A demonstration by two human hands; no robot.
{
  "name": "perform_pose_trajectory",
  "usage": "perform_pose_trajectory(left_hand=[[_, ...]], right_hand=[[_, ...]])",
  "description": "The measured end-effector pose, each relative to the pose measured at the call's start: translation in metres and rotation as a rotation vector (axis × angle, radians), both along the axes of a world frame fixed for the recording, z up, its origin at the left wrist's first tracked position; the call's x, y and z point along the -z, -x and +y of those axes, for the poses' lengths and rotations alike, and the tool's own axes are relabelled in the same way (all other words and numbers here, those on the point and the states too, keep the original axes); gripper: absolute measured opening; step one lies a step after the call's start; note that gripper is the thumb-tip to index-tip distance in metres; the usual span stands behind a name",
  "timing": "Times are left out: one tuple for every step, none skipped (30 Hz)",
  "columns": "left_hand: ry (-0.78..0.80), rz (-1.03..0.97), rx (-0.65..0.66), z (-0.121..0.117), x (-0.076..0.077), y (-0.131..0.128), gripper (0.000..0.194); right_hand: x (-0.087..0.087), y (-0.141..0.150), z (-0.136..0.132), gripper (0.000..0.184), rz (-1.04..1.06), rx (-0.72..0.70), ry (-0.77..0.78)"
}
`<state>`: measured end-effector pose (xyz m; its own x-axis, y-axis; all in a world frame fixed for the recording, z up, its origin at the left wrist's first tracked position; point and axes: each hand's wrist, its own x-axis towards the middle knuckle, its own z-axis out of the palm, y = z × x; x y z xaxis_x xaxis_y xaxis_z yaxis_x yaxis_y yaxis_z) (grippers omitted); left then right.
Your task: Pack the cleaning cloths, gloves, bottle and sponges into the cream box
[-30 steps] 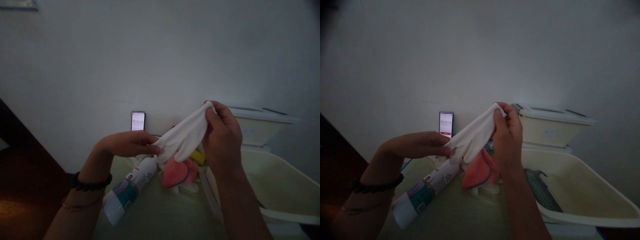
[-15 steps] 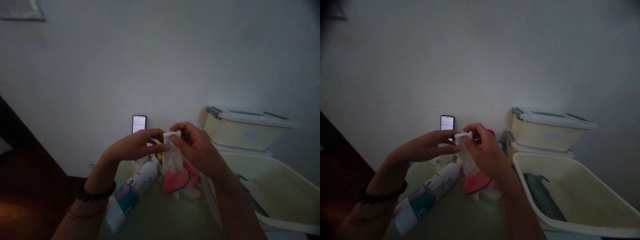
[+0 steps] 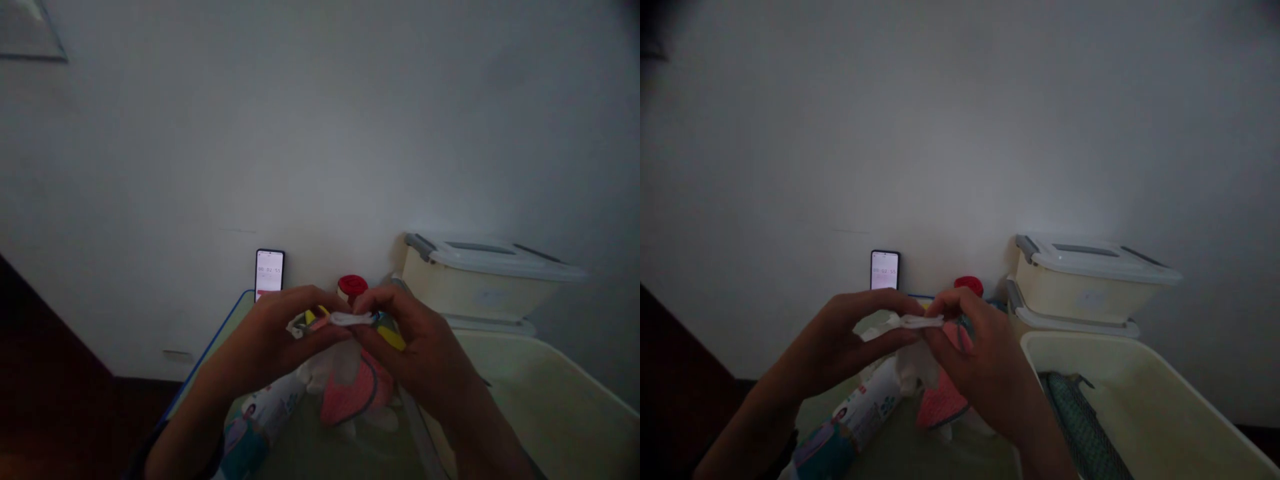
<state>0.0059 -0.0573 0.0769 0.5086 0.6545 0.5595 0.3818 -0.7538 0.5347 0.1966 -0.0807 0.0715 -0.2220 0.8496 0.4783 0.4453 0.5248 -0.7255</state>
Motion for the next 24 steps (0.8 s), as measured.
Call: perform_pose_trajectory(left_hand=[[-0.015,-0.017,0.011,0.0,-0.001,-0.001,0.017],[-0.029,-0.025,0.019,-0.001,-0.001,-0.001,0.016],[-0.044,-0.026,0.023,-0.001,-0.001,-0.002,0.015],[-0.062,-0.024,0.025,-0.001,-0.002,-0.002,0.015],[-0.081,-0.021,0.025,0.0,-0.002,-0.002,0.016],[-0.097,-0.019,0.025,0.0,-0.002,-0.002,0.017],[-0.107,-0.017,0.026,0.0,-0.002,-0.001,0.018],[-0.111,-0.018,0.031,0.0,-0.003,-0.001,0.019],[-0.112,-0.019,0.036,0.0,-0.004,0.0,0.019],[-0.11,-0.017,0.036,0.0,-0.004,0.0,0.019],[-0.11,-0.015,0.03,0.0,-0.005,0.001,0.018],[-0.113,-0.014,0.02,0.0,-0.006,0.001,0.017],[-0.116,-0.019,0.009,0.001,-0.007,0.001,0.015],[-0.113,-0.027,-0.001,0.001,-0.007,0.001,0.014],[-0.104,-0.04,-0.01,0.002,-0.006,0.001,0.013],[-0.085,-0.053,-0.017,0.003,-0.005,0.001,0.013],[-0.064,-0.069,-0.025,0.004,-0.003,0.0,0.013],[-0.042,-0.081,-0.035,0.006,-0.001,-0.001,0.014],[-0.027,-0.094,-0.045,0.007,0.001,-0.002,0.014],[-0.013,-0.1,-0.052,0.009,0.003,-0.003,0.013],[-0.006,-0.105,-0.052,0.011,0.005,-0.003,0.012],[0.002,-0.105,-0.049,0.013,0.006,-0.004,0.011],[0.01,-0.103,-0.044,0.015,0.007,-0.003,0.009],[0.024,-0.092,-0.041,0.017,0.007,-0.002,0.009]], right_hand=[[-0.001,0.0,-0.001,0.012,0.003,0.017,0.003],[-0.002,0.0,-0.002,0.014,0.003,0.029,0.003],[-0.002,-0.001,-0.003,0.015,-0.001,0.036,0.0],[-0.002,-0.001,-0.003,0.016,-0.008,0.043,-0.009],[-0.002,0.0,-0.004,0.017,-0.022,0.047,-0.02],[-0.002,0.0,-0.004,0.017,-0.04,0.05,-0.038],[-0.002,0.0,-0.004,0.016,-0.058,0.06,-0.059],[-0.001,0.0,-0.004,0.016,-0.076,0.071,-0.081],[-0.002,0.0,-0.005,0.016,-0.092,0.081,-0.098],[-0.002,0.0,-0.006,0.016,-0.105,0.091,-0.108],[-0.002,0.001,-0.007,0.015,-0.117,0.097,-0.113],[-0.002,0.001,-0.008,0.015,-0.124,0.104,-0.117],[-0.002,0.001,-0.008,0.016,-0.131,0.105,-0.118],[-0.002,0.002,-0.009,0.017,-0.134,0.105,-0.125],[-0.002,0.002,-0.008,0.017,-0.135,0.111,-0.131],[-0.001,0.003,-0.008,0.017,-0.135,0.118,-0.135],[-0.001,0.003,-0.006,0.017,-0.134,0.13,-0.134],[0.0,0.003,-0.005,0.016,-0.131,0.147,-0.129],[0.001,0.004,-0.003,0.014,-0.126,0.167,-0.121],[0.002,0.004,0.0,0.013,-0.117,0.188,-0.114],[0.003,0.004,0.002,0.012,-0.104,0.204,-0.11],[0.004,0.005,0.004,0.011,-0.092,0.215,-0.11],[0.006,0.006,0.006,0.01,-0.085,0.218,-0.111],[0.008,0.007,0.008,0.009,-0.079,0.218,-0.113]])
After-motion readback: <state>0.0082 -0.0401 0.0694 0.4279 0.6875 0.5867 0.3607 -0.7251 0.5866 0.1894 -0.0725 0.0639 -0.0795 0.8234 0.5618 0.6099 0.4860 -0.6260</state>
